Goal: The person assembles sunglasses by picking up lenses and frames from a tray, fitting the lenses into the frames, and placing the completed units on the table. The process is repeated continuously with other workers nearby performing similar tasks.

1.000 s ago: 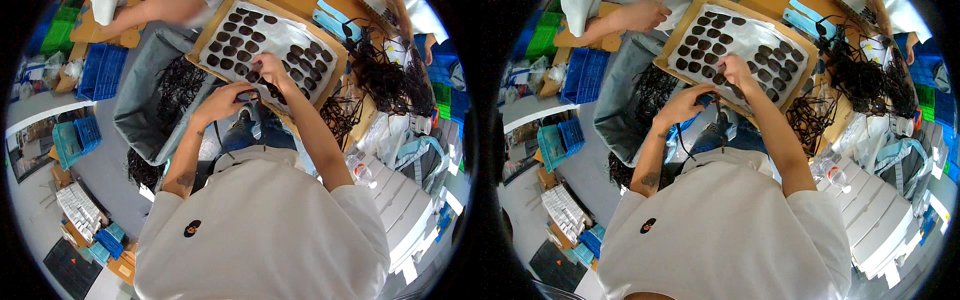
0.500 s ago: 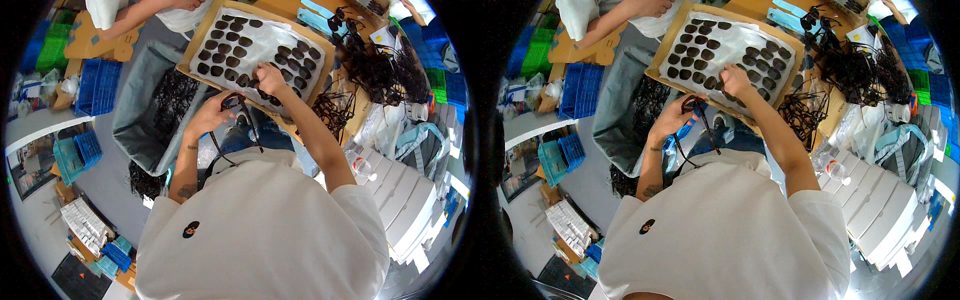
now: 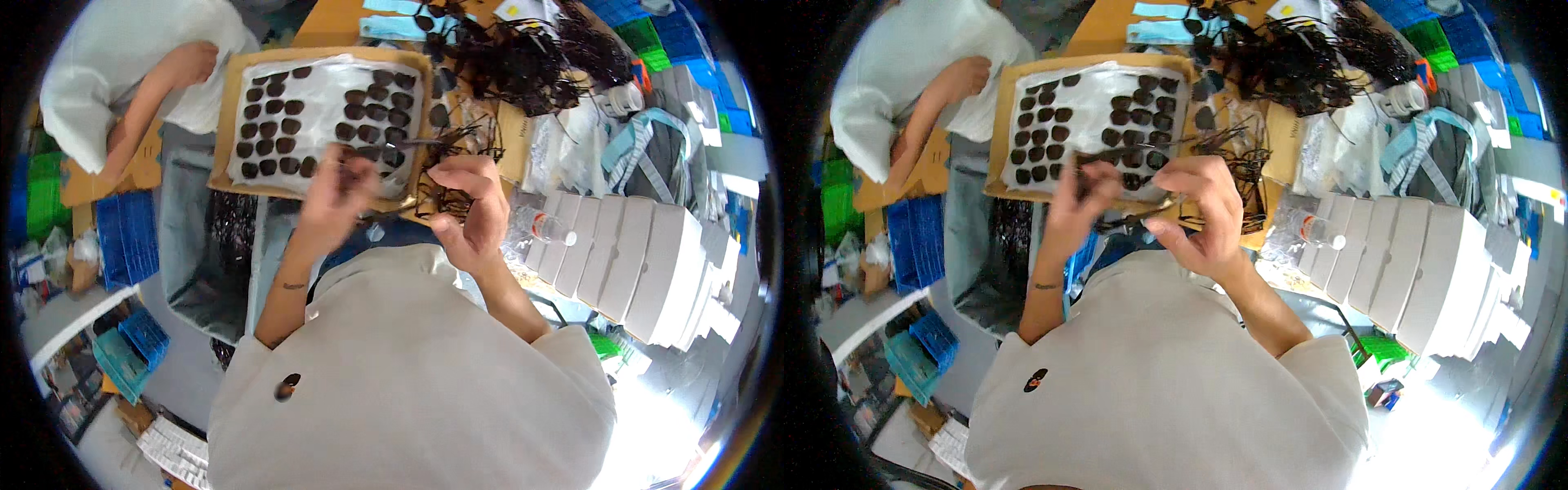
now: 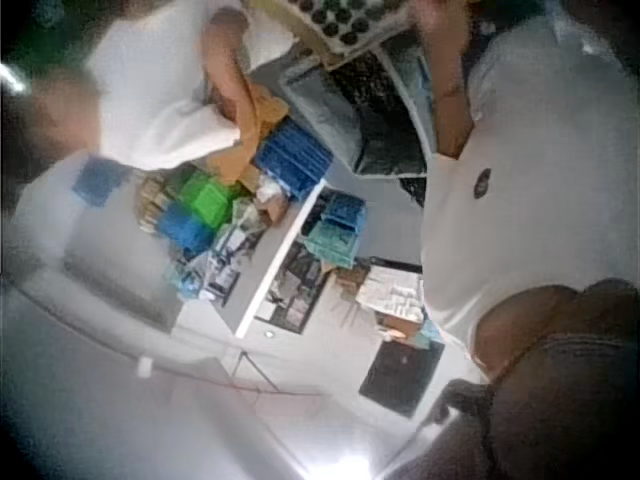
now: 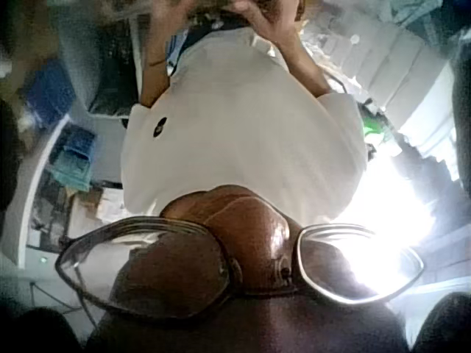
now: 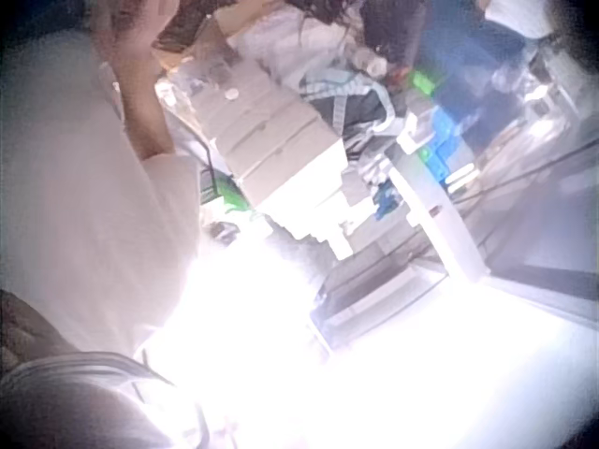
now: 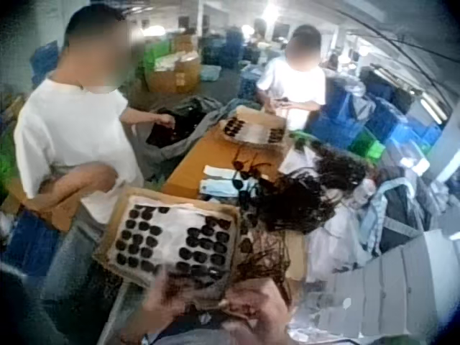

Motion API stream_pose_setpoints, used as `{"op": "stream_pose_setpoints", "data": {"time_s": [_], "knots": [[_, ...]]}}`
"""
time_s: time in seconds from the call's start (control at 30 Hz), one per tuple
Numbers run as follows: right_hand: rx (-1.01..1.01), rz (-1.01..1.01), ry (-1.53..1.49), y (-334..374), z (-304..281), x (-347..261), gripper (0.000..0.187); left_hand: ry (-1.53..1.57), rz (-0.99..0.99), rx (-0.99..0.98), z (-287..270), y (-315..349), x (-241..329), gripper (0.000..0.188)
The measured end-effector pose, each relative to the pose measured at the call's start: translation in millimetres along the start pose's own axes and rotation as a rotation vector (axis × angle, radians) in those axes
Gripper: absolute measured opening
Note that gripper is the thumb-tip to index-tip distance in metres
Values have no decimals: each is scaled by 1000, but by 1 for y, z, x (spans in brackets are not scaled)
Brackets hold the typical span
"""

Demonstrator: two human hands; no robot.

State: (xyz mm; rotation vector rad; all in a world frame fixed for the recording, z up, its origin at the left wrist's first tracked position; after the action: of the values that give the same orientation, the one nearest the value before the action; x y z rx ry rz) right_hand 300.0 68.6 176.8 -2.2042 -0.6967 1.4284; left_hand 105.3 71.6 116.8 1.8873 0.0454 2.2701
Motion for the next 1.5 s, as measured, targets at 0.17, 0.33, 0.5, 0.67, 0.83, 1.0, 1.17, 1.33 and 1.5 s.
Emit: {"op": "stream_pose_setpoints", "data": {"time_s": [0.17, 0.33, 0.5, 0.67, 0.83, 1.0, 1.17, 1.33, 1.5], "knots": [[146, 559, -91, 12, -47, 52, 22, 57, -129, -579, 118, -35, -5, 43], [489, 627, 366, 11, -125, 106, 19, -870, 478, -443, 173, -110, -32, 34], [245, 458, 384, -49, -102, 205, 19, -1436, 197, -735, 190, -162, -131, 39], [-650, 514, 1025, -64, 1, 308, 28, -1366, 248, -702, 176, -140, -186, 50], [-814, 512, 1381, -42, 28, 345, 29, -1190, 452, -574, 171, -134, -185, 25], [-746, 602, 1286, -42, 15, 345, 28, -1123, 257, -604, 170, -138, -185, 23], [-439, 268, 1469, -88, -31, 290, 22, -1069, 438, -382, 168, -131, -155, 33], [-406, 417, 1167, -141, -128, 271, 23, -798, 497, -261, 158, -118, -119, 25], [108, 652, 28, -134, -203, 272, 28, -418, 310, -274, 140, -111, -108, 25]]}}
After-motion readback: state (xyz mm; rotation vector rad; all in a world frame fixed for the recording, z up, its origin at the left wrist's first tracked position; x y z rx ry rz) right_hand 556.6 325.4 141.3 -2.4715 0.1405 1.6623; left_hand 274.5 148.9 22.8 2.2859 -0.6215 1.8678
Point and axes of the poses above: each hand's wrist, its own y-axis away from the middle knuckle, its own z-axis out of the palm, x = y × z, the point moved 5 cm from there along -y, towards the middle knuckle, and after that the axes turned 6 degrees about y, right-handed, at the moved point
